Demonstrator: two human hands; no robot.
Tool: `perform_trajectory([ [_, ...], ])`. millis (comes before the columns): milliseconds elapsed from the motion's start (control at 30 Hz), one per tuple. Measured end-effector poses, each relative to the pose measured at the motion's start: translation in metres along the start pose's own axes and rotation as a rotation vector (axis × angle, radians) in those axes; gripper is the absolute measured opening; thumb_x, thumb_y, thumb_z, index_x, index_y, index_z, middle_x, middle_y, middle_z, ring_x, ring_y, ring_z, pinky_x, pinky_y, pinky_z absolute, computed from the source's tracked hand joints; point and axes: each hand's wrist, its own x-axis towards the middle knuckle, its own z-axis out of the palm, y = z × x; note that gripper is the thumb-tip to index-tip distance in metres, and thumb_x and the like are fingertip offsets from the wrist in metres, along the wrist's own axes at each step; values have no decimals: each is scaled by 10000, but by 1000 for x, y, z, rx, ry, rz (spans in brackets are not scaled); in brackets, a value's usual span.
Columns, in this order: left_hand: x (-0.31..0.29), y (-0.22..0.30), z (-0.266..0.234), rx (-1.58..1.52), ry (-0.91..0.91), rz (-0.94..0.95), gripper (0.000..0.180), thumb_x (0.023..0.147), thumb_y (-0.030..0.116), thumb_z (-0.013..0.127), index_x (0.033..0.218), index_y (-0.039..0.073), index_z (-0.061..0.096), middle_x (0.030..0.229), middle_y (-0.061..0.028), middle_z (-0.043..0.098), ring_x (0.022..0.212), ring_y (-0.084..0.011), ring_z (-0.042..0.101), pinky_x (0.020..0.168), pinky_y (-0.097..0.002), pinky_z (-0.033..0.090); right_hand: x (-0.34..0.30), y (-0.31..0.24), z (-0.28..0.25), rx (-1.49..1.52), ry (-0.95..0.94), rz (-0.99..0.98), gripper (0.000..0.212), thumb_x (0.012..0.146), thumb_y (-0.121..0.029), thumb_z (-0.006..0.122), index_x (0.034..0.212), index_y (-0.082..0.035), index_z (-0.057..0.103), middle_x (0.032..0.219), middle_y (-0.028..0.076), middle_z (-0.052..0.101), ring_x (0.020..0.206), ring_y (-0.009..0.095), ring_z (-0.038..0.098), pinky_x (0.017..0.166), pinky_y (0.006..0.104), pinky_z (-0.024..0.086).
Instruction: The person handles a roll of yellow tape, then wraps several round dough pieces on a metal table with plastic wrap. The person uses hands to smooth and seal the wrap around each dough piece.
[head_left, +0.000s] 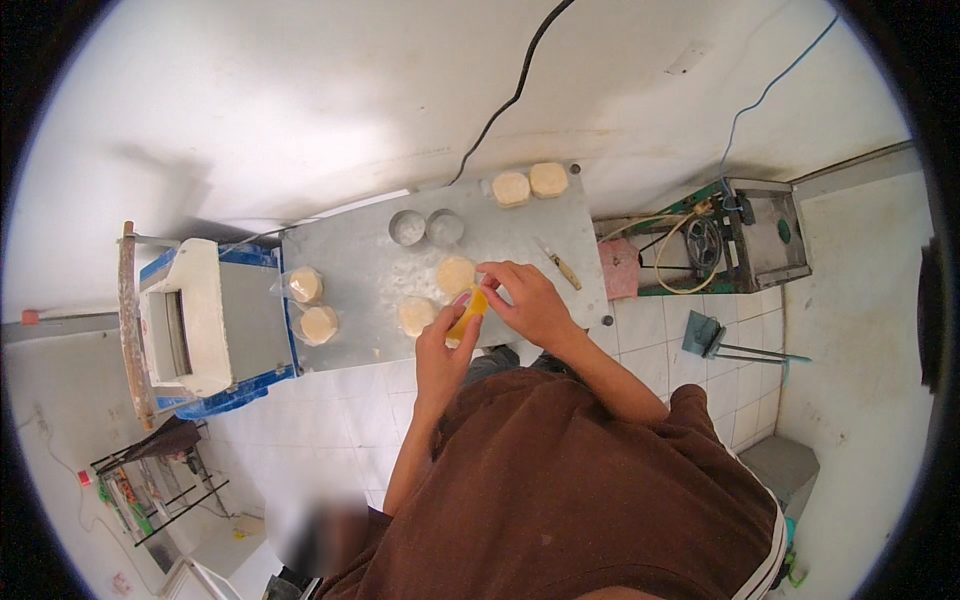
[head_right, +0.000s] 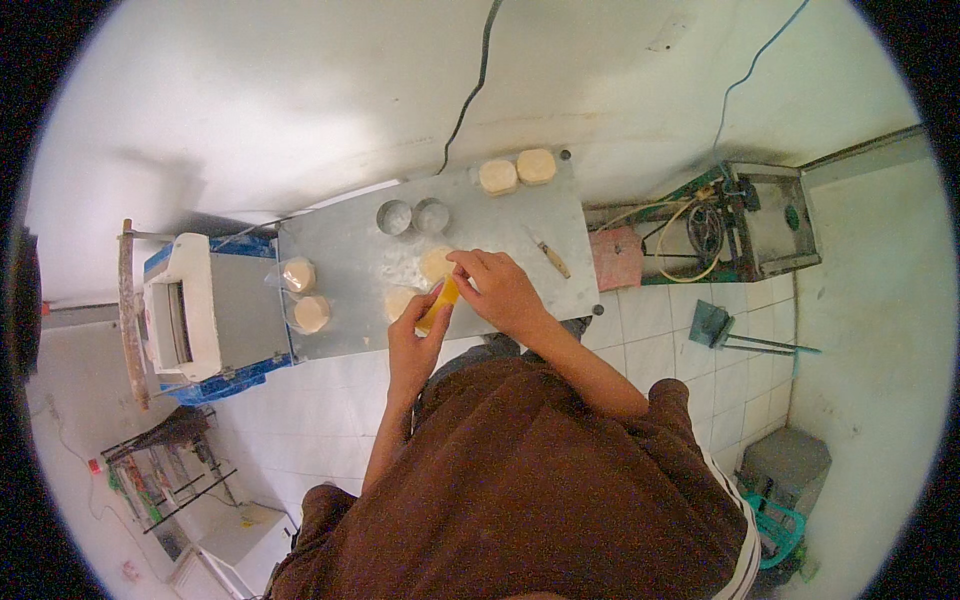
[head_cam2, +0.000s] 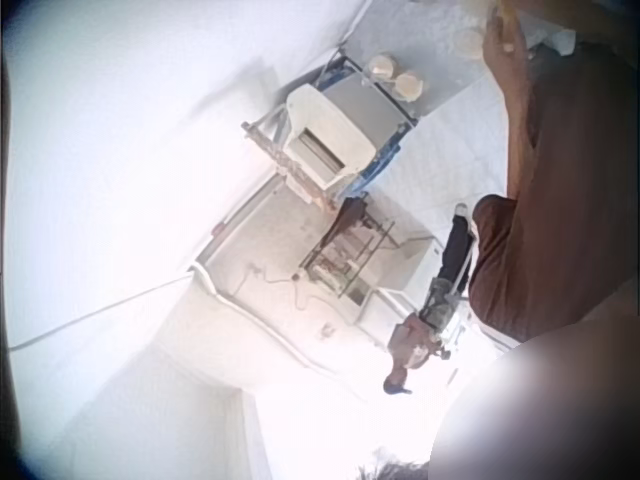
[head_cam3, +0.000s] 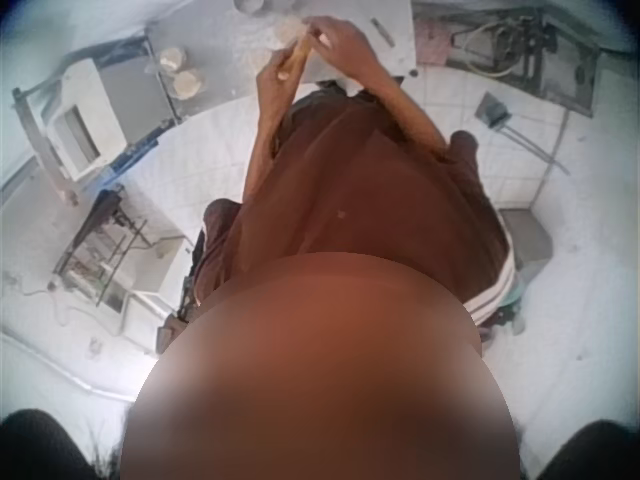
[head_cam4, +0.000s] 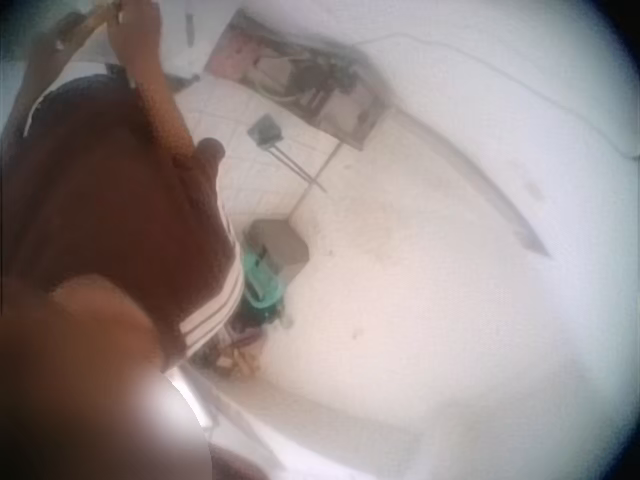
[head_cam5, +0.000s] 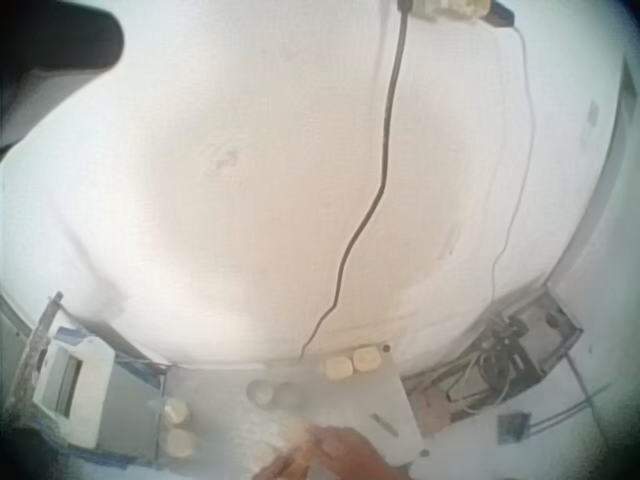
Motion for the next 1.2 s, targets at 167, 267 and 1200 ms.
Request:
perform_trajectory([
  [167,-2,3,3,1,-31,-101,280,983,199,738,1147,-26,703,1008,-210,758,946,-345,750,824,-379,548,-8,4,6,-22,39,-30,341,952,-131,694,1281,-73,625,1031,123,731,932,335,691,851,445,550],
  [267,-2,3,5,-3,-32,-120,290,988,208,735,1162,-21,703,1003,-209,757,936,-334,752,823,-372,546,-11,5,9,-55,65,-39,351,950,-132,701,1286,-69,620,1029,127,731,941,339,691,857,444,548],
  [1200,-6,5,21,55,-27,-154,348,984,297,742,1173,7,708,1009,-218,764,942,-390,755,791,-409,563,-30,8,13,-94,124,-9,356,964,-100,679,1306,-51,590,1002,150,714,946,362,683,875,459,535],
])
